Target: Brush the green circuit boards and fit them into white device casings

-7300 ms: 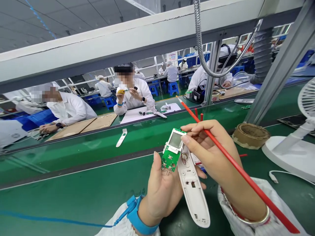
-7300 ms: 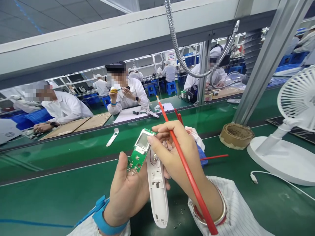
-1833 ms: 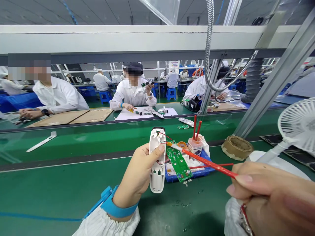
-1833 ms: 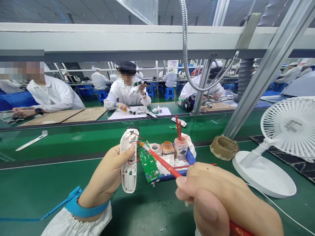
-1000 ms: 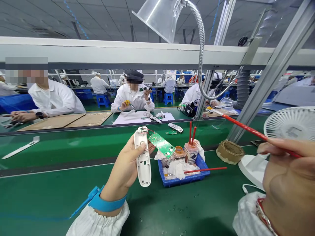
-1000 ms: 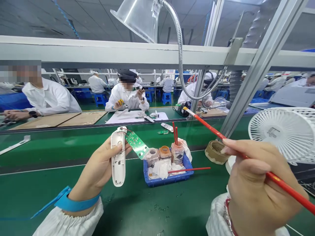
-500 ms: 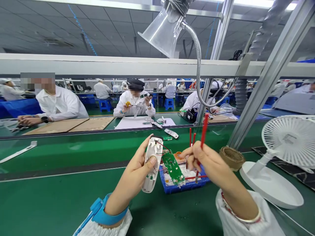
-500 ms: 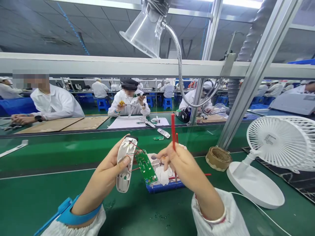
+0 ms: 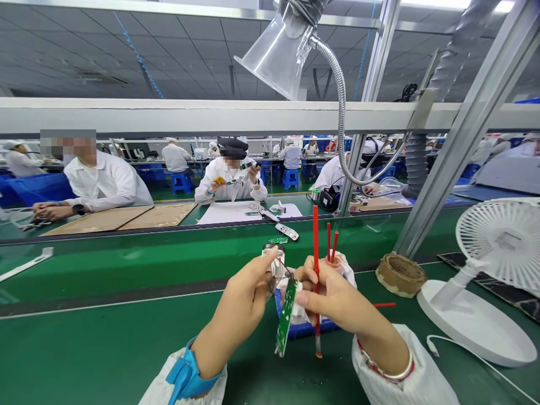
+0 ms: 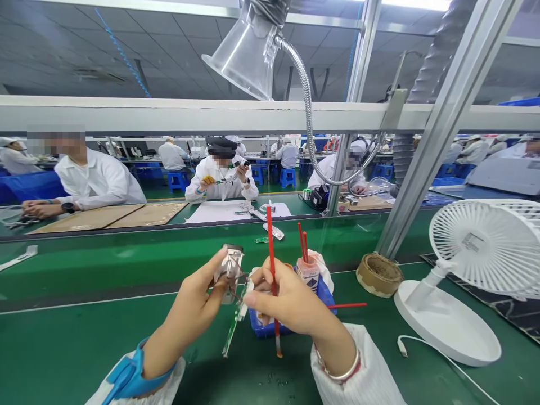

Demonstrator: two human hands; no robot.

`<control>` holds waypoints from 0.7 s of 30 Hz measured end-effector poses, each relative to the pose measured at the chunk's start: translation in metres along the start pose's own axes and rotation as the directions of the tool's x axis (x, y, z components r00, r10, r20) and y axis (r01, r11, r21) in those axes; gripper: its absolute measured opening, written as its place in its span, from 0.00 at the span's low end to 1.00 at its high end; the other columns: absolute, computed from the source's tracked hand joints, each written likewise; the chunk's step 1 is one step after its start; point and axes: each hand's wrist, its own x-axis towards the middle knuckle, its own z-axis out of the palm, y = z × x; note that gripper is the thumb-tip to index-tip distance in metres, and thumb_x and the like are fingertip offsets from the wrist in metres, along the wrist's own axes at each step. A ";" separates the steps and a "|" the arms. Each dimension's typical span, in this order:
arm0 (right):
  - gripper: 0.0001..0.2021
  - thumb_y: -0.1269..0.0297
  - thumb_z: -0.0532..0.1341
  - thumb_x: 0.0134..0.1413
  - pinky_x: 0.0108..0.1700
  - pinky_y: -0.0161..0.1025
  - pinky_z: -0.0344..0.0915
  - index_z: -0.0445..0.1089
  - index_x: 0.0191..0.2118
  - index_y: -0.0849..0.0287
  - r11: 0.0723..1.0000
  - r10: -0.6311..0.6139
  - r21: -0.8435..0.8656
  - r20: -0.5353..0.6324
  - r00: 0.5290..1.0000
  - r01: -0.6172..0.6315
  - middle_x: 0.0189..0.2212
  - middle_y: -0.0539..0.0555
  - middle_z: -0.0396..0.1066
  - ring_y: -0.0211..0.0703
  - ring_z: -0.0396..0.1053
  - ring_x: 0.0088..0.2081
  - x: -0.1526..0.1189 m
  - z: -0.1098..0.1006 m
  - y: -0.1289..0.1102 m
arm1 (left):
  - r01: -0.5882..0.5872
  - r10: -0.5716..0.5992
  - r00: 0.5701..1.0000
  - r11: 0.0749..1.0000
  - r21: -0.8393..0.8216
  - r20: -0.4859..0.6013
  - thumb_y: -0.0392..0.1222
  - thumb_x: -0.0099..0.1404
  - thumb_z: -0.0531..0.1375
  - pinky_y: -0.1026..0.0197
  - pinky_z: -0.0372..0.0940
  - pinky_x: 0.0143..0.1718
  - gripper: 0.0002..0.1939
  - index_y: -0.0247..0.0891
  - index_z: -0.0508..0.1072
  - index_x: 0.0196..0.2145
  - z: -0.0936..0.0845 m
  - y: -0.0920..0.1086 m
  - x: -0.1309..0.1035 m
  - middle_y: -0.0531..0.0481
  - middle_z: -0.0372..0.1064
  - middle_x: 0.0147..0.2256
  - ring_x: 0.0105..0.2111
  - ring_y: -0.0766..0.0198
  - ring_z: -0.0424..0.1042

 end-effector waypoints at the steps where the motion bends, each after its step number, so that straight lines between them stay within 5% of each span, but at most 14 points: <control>1: 0.20 0.62 0.64 0.51 0.22 0.29 0.58 0.46 0.29 0.55 0.999 -0.005 -0.053 -0.061 0.998 0.001 0.30 0.45 0.56 0.30 0.56 0.23 0.000 0.002 -0.001 | -0.052 0.051 0.999 0.996 0.076 0.014 0.31 0.61 0.54 0.63 0.63 0.39 0.23 0.51 0.69 0.52 0.000 -0.003 0.001 0.49 0.72 0.39 0.36 0.61 0.70; 7: 0.18 0.68 0.61 0.47 0.25 0.33 0.56 0.46 0.26 0.55 0.805 -0.229 -0.594 -0.318 0.920 -0.005 0.26 0.47 0.63 0.37 0.61 0.27 0.002 0.013 0.003 | -0.179 0.132 0.982 0.888 0.424 0.137 0.28 0.61 0.48 0.65 0.63 0.33 0.23 0.46 0.71 0.48 0.004 -0.013 0.007 0.46 0.68 0.42 0.36 0.63 0.69; 11: 0.17 0.65 0.61 0.48 0.29 0.36 0.61 0.47 0.26 0.55 0.771 -0.231 -0.636 -0.317 0.920 -0.026 0.28 0.49 0.66 0.41 0.65 0.29 0.001 0.010 0.004 | -0.137 0.079 0.983 0.915 0.380 0.164 0.26 0.60 0.46 0.67 0.62 0.32 0.22 0.42 0.72 0.44 0.004 -0.012 0.009 0.49 0.69 0.37 0.33 0.66 0.68; 16: 0.16 0.56 0.58 0.57 0.29 0.36 0.65 0.50 0.28 0.56 0.844 -0.182 -0.534 -0.379 0.907 -0.054 0.37 0.55 0.69 0.39 0.67 0.28 -0.016 -0.003 -0.016 | 0.195 -0.233 0.970 0.920 0.340 0.075 0.36 0.62 0.51 0.68 0.58 0.23 0.15 0.43 0.73 0.43 -0.018 -0.018 0.017 0.53 0.69 0.28 0.23 0.67 0.64; 19: 0.18 0.53 0.57 0.58 0.27 0.37 0.67 0.49 0.27 0.56 0.883 -0.259 -0.470 -0.479 0.839 0.004 0.36 0.56 0.70 0.39 0.68 0.25 -0.030 -0.018 -0.027 | 0.433 -0.468 0.881 0.857 0.281 0.069 0.39 0.58 0.57 0.68 0.56 0.19 0.16 0.44 0.73 0.44 -0.043 -0.049 0.027 0.54 0.69 0.27 0.18 0.68 0.64; 21: 0.19 0.53 0.58 0.57 0.28 0.38 0.69 0.48 0.27 0.56 0.892 -0.312 -0.448 -0.514 0.799 0.060 0.33 0.55 0.70 0.43 0.71 0.28 -0.037 -0.027 -0.030 | 0.575 -0.576 0.818 0.816 0.063 -0.013 0.36 0.55 0.59 0.66 0.62 0.23 0.19 0.45 0.71 0.46 -0.058 -0.083 0.036 0.52 0.71 0.36 0.24 0.64 0.71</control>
